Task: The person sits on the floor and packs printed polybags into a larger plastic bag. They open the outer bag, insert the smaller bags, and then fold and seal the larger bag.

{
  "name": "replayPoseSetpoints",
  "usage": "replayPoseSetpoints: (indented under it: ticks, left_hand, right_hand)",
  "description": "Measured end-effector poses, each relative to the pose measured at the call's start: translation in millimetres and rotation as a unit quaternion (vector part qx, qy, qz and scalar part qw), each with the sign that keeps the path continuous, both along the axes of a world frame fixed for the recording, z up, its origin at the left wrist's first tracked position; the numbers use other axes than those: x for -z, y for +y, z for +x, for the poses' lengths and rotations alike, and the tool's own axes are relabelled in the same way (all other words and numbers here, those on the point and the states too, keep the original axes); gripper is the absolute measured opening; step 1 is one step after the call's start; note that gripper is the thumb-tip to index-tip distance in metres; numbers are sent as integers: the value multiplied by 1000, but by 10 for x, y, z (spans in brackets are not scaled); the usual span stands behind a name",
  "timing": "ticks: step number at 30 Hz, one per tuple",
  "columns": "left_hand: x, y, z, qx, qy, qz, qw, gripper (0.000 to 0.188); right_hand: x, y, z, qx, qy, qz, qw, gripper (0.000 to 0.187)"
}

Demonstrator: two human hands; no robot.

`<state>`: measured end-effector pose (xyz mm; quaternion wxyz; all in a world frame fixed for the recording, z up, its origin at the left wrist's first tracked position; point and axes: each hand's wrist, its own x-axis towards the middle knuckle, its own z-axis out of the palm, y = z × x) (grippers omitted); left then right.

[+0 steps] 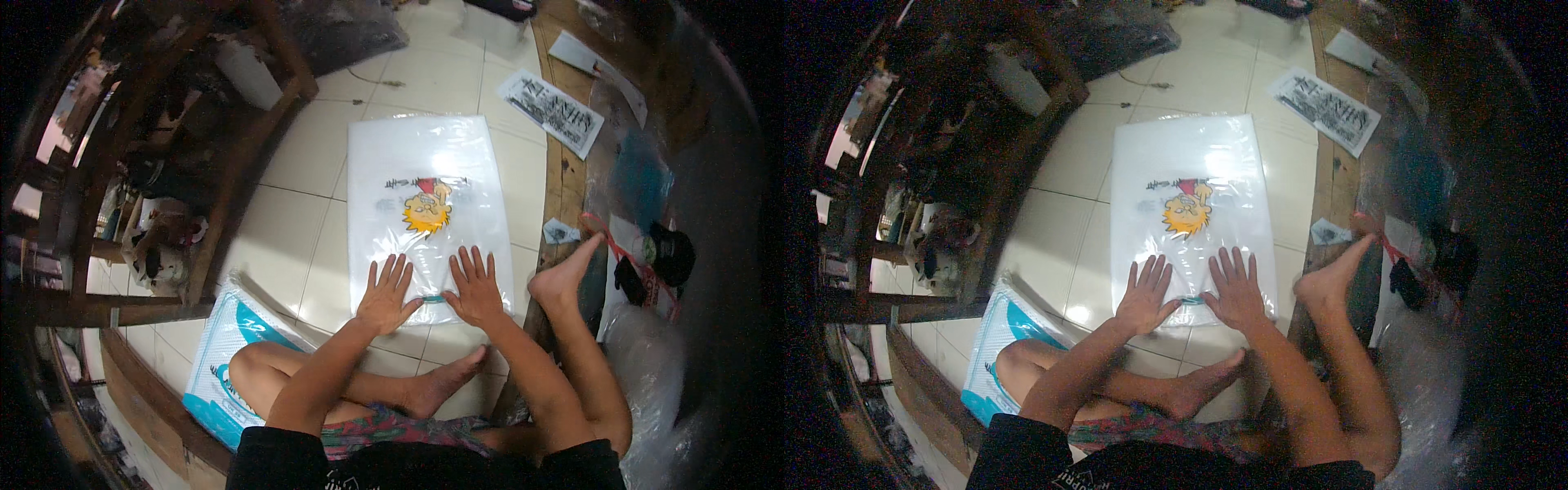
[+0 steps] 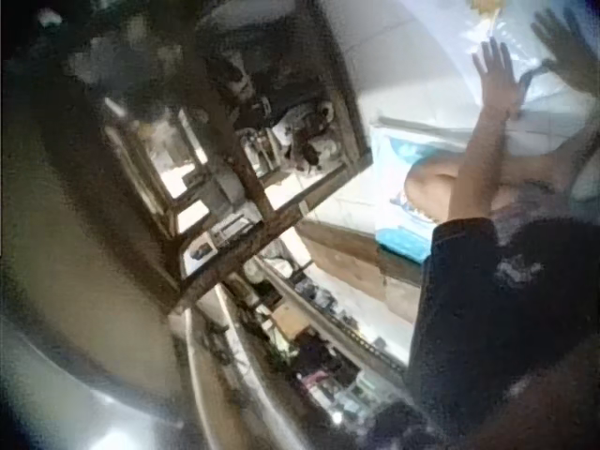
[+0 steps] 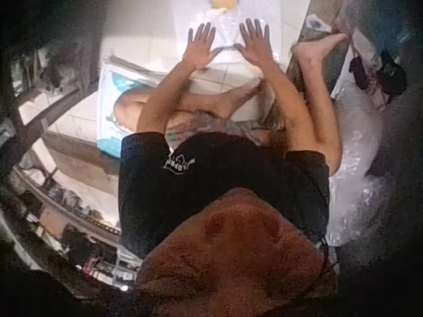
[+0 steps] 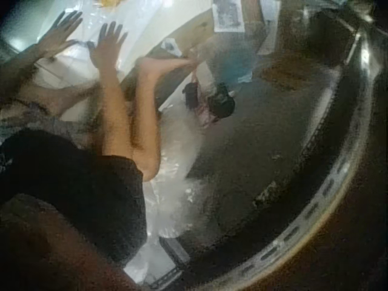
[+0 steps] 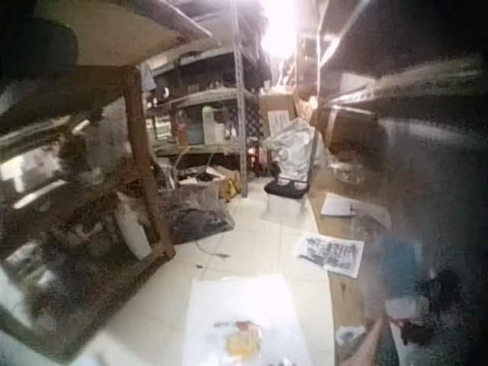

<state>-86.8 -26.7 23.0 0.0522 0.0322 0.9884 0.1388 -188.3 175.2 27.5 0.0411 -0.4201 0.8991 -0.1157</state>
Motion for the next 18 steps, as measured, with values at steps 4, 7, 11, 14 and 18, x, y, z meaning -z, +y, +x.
replayPoseSetpoints:
  ticks: [4, 7, 11, 14, 18]
  left_hand:
    - [39, -220, 98, -299, 129, 59, 944, 67]
    - [-111, -283, 166, -412, -30, 152, 898, 67]
    - [-145, -412, 154, -448, -109, 227, 858, 71]
    - [5, -574, 247, -426, -177, 334, 822, 72]
    - [-236, -629, 237, -366, -256, 538, 715, 59]
  right_hand:
    - [-202, -136, 67, -8, -18, 21, 1000, 70]
    - [-359, -425, 208, -56, -7, 3, 998, 70]
    - [-53, -438, 395, -84, -31, 8, 996, 69]
    - [-58, -455, 404, -85, -14, 68, 994, 68]
    - [-99, -399, 364, -106, -50, 73, 990, 78]
